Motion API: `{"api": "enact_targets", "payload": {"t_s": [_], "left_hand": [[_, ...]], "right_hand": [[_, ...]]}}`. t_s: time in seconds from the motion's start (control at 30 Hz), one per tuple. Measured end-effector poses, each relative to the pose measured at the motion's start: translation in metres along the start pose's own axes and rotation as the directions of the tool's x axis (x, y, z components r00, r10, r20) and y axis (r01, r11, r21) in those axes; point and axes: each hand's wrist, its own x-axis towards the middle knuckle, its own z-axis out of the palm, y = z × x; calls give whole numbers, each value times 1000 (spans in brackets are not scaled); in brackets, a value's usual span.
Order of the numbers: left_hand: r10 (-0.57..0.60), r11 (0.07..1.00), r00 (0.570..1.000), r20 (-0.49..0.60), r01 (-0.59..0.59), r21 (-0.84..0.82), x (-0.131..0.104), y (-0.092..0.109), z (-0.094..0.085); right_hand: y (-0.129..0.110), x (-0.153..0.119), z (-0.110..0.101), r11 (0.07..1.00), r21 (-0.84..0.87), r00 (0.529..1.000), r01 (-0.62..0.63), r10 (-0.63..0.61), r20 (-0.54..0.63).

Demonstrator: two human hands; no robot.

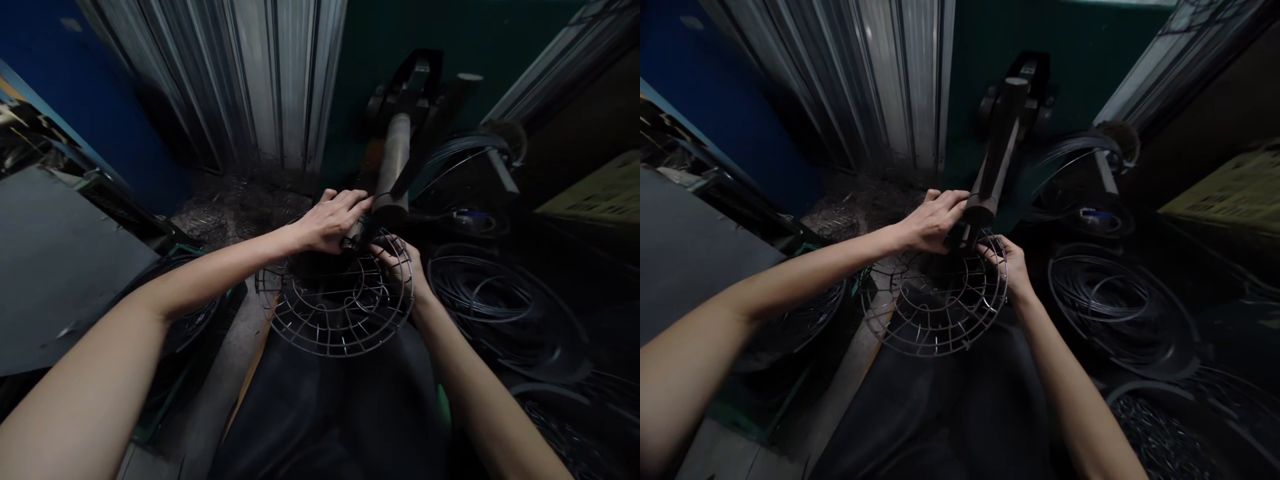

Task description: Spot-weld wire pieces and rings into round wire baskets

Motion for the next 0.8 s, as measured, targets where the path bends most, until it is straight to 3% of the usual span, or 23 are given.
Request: {"api": "enact_targets", "payload": {"t_s": [0.43, 0.8], "left_hand": [[35, 999, 994, 99, -38, 28, 6, 5, -3], [16, 1000, 994, 104, -14, -16, 3, 4, -10]], "right_hand": [[-5, 0, -1, 996, -75, 994, 46, -53, -97], [-12, 1, 2, 994, -79, 994, 73, -79, -78]]}}
